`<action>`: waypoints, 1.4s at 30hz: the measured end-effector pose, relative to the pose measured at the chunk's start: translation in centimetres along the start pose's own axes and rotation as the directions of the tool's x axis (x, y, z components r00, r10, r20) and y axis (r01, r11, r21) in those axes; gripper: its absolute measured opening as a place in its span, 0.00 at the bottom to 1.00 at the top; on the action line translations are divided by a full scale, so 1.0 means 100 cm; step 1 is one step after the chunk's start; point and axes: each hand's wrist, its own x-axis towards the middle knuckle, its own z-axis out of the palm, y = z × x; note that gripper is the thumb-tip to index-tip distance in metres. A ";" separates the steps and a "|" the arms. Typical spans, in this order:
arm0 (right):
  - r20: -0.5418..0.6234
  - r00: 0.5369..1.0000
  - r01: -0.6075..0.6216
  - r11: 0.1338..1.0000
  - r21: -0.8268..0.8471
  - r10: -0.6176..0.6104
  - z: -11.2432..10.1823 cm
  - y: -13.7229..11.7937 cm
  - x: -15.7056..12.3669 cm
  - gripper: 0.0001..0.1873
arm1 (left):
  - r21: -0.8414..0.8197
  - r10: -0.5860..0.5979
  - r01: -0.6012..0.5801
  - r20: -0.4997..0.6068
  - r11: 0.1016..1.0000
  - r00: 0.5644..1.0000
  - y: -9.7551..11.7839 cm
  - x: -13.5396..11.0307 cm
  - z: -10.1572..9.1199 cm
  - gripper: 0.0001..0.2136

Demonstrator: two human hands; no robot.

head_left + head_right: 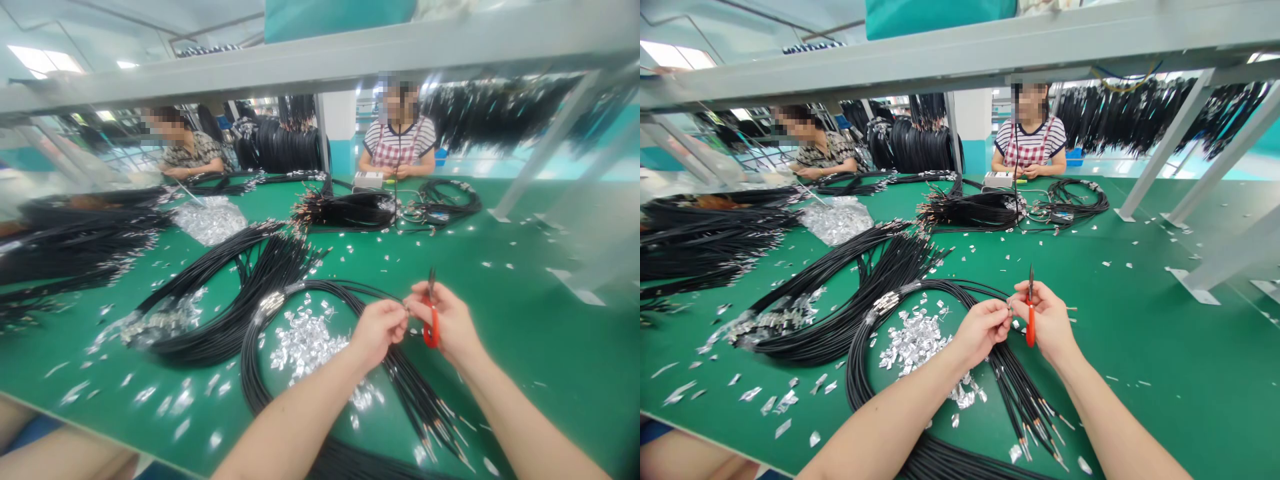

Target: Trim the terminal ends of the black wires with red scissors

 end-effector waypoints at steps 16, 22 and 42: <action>0.017 0.992 0.123 0.904 -0.409 -0.127 0.002 0.004 0.000 0.16 | 0.166 0.197 -0.175 -0.132 0.971 0.971 0.004 0.001 -0.003 0.12; 0.342 0.924 0.376 0.562 -0.737 -0.169 -0.015 0.011 0.007 0.16 | -0.051 0.135 -0.136 -0.031 0.989 0.990 0.019 0.006 -0.013 0.12; 0.264 0.935 0.352 0.537 -0.766 -0.235 -0.016 0.003 0.007 0.15 | -0.084 0.135 -0.130 0.057 0.988 0.989 0.022 0.005 -0.015 0.12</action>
